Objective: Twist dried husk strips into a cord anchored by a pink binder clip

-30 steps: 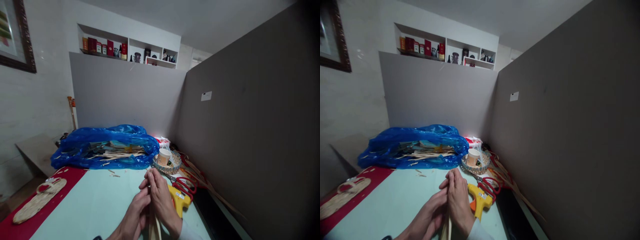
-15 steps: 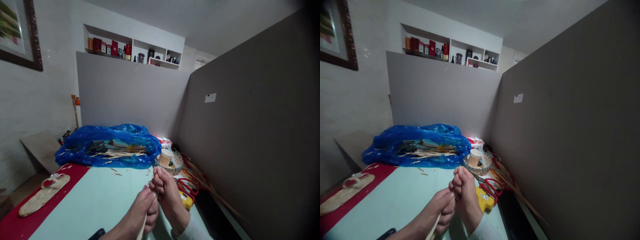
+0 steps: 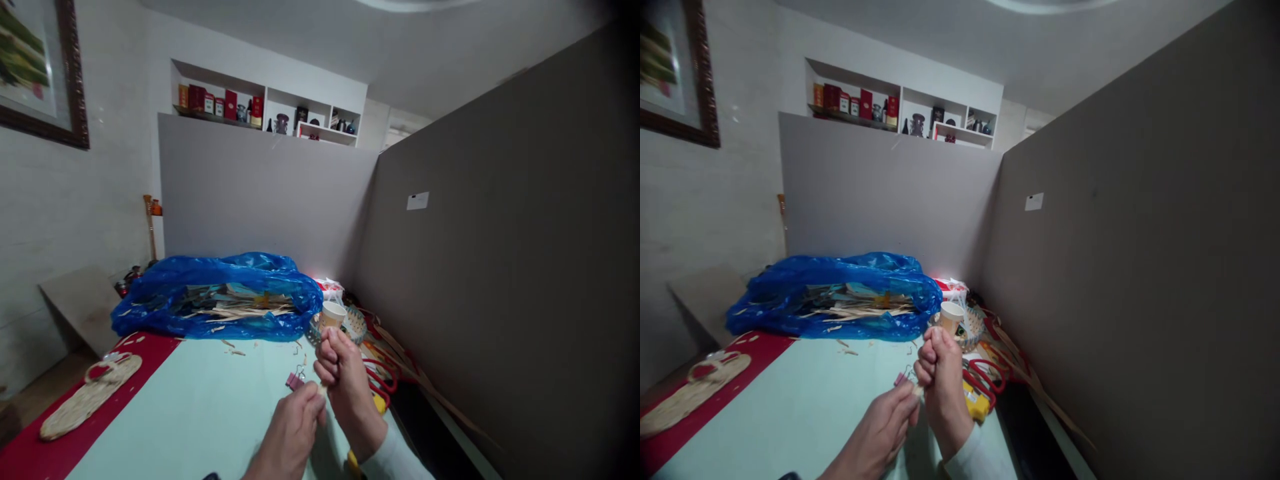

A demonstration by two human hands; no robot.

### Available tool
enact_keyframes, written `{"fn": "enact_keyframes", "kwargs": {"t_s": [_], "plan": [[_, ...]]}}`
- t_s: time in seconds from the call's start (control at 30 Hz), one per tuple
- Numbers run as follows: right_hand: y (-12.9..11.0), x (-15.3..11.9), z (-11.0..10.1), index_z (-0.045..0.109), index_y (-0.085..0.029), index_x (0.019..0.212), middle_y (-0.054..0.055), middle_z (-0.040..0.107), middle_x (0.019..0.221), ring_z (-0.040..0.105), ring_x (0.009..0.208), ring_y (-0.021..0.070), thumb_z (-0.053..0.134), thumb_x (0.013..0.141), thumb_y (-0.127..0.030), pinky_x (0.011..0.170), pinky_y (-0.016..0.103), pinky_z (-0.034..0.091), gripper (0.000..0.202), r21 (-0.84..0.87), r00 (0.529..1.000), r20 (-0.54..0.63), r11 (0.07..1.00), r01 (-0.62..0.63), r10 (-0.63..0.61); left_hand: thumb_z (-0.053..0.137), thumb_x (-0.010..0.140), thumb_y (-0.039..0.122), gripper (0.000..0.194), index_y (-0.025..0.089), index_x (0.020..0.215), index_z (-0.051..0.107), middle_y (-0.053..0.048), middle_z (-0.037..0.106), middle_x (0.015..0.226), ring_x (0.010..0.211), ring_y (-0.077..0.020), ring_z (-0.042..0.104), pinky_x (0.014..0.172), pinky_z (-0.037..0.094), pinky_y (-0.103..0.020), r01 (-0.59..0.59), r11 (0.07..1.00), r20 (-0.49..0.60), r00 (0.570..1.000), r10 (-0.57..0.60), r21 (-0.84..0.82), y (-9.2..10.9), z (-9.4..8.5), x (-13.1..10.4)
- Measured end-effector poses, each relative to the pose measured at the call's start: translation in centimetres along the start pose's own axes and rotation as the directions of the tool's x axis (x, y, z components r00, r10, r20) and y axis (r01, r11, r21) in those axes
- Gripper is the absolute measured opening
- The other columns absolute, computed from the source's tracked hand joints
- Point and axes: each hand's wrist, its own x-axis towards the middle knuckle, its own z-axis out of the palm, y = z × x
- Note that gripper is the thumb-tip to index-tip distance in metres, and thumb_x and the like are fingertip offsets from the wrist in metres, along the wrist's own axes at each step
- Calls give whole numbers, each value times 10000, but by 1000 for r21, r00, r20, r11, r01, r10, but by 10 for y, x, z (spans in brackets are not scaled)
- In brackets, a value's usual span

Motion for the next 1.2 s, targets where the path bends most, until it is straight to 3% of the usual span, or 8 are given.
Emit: {"fn": "enact_keyframes", "kwargs": {"t_s": [0.07,0.27,0.47,0.53,0.7,0.9,1.03,1.2], "plan": [[3,0,1,467,-180,698,-125,317,463,140,382,8,784,596,-417,350,148,95,409,26,1000,-20,1000,-3,4,427,857,596,435,211,658,456,46,393,625,564,-110,325,476,257,-214,-35,996,-4,999,36,78,-5,-2,0],[5,12,-11,457,-181,715,-126,306,470,148,386,12,698,673,-390,362,146,96,322,81,985,-143,991,106,-94,493,789,643,457,227,602,516,60,353,507,478,-123,339,457,311,-223,46,993,-33,999,-43,109,-24,-6,2],[1,14,-11,461,-178,708,-121,295,472,152,382,16,621,753,-328,365,147,97,224,98,980,-169,988,122,-105,675,652,585,364,250,551,573,4,517,571,548,-173,464,516,424,-250,28,995,-61,998,-22,97,-10,-7,-2],[-2,12,-9,469,-175,713,-115,308,478,164,384,18,611,756,-316,365,149,100,205,115,983,-157,986,119,-100,666,650,613,394,245,563,556,24,461,533,492,-146,404,457,379,-237,95,995,-43,995,-93,44,-6,-5,-4],[-12,13,-12,469,-171,720,-109,317,495,177,392,22,602,745,-283,366,150,92,176,151,977,-173,976,155,-128,575,683,729,507,224,672,532,129,151,454,404,-65,101,379,71,-194,274,956,75,961,-267,-103,-10,0,-7],[-15,17,-15,478,-160,716,-109,319,496,172,389,17,607,723,-264,363,149,88,167,140,974,-183,977,159,-133,568,684,740,558,200,565,493,81,295,482,479,-88,272,458,233,-203,84,996,-35,996,-83,18,-13,-1,-7],[-16,19,-19,487,-159,734,-103,332,509,193,398,24,606,719,-263,358,147,99,158,123,966,-198,973,194,-168,569,699,725,522,207,667,515,125,198,470,427,-64,145,423,102,-206,234,971,100,968,-229,-43,-10,-3,-8],[-18,21,-23,488,-165,747,-102,323,517,193,407,32,610,709,-254,354,147,106,156,95,960,-198,971,218,-196,602,686,703,510,214,635,467,120,215,489,419,-56,143,412,54,-211,292,955,130,950,-284,-50,-7,-6,-11]]}}
